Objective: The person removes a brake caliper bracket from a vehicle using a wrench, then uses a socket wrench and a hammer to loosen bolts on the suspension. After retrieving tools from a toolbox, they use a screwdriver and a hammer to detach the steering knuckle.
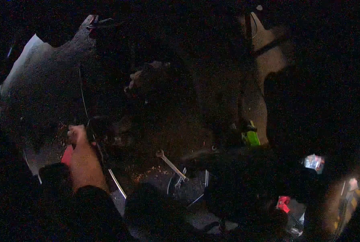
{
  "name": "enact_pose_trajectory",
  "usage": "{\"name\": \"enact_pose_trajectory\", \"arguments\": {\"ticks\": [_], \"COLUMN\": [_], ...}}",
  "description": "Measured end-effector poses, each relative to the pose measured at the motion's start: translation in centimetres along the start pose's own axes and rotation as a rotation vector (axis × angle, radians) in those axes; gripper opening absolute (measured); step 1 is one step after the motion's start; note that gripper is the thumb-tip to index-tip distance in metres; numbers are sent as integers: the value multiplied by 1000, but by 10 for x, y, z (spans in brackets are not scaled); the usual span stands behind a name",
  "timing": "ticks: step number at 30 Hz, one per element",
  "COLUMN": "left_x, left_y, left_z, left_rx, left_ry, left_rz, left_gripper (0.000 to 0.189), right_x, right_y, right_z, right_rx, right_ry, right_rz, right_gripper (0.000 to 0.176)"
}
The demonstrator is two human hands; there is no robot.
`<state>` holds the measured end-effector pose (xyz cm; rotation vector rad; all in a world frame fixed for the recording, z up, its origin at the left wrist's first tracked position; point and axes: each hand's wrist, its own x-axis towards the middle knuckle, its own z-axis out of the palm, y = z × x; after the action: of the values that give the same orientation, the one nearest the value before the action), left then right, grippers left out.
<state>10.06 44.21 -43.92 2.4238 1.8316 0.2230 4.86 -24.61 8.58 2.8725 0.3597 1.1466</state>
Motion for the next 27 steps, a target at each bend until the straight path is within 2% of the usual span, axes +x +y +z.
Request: {"name": "enact_pose_trajectory", "arguments": {"ticks": [7,12,15,19,24,26,27], "left_x": [-54,-99,-140,-213,-289,-312,-320], "left_y": [48,58,51,36,0,-15,-24], "left_z": [-68,-136,-193,-277,-368,-394,-405], "left_rx": [-183,-488,-734,-1097,-1255,-1242,-1230], "left_ry": [-12,-145,-328,-700,-1066,-1166,-1200], "left_rz": [270,443,531,578,561,536,523], "left_gripper": [28,28,29,29,30,31,31], "right_x": [8,15,17,15,-2,-27,-49], "right_y": [8,7,4,10,29,47,59], "right_z": [18,38,40,22,6,14,29], "right_rx": [62,144,213,318,420,463,504], "right_ry": [88,149,167,178,101,-35,-149], "right_rz": [-25,-47,-50,-80,-102,-8,142], "right_gripper": [44,43,43,42,41,41,41]}}
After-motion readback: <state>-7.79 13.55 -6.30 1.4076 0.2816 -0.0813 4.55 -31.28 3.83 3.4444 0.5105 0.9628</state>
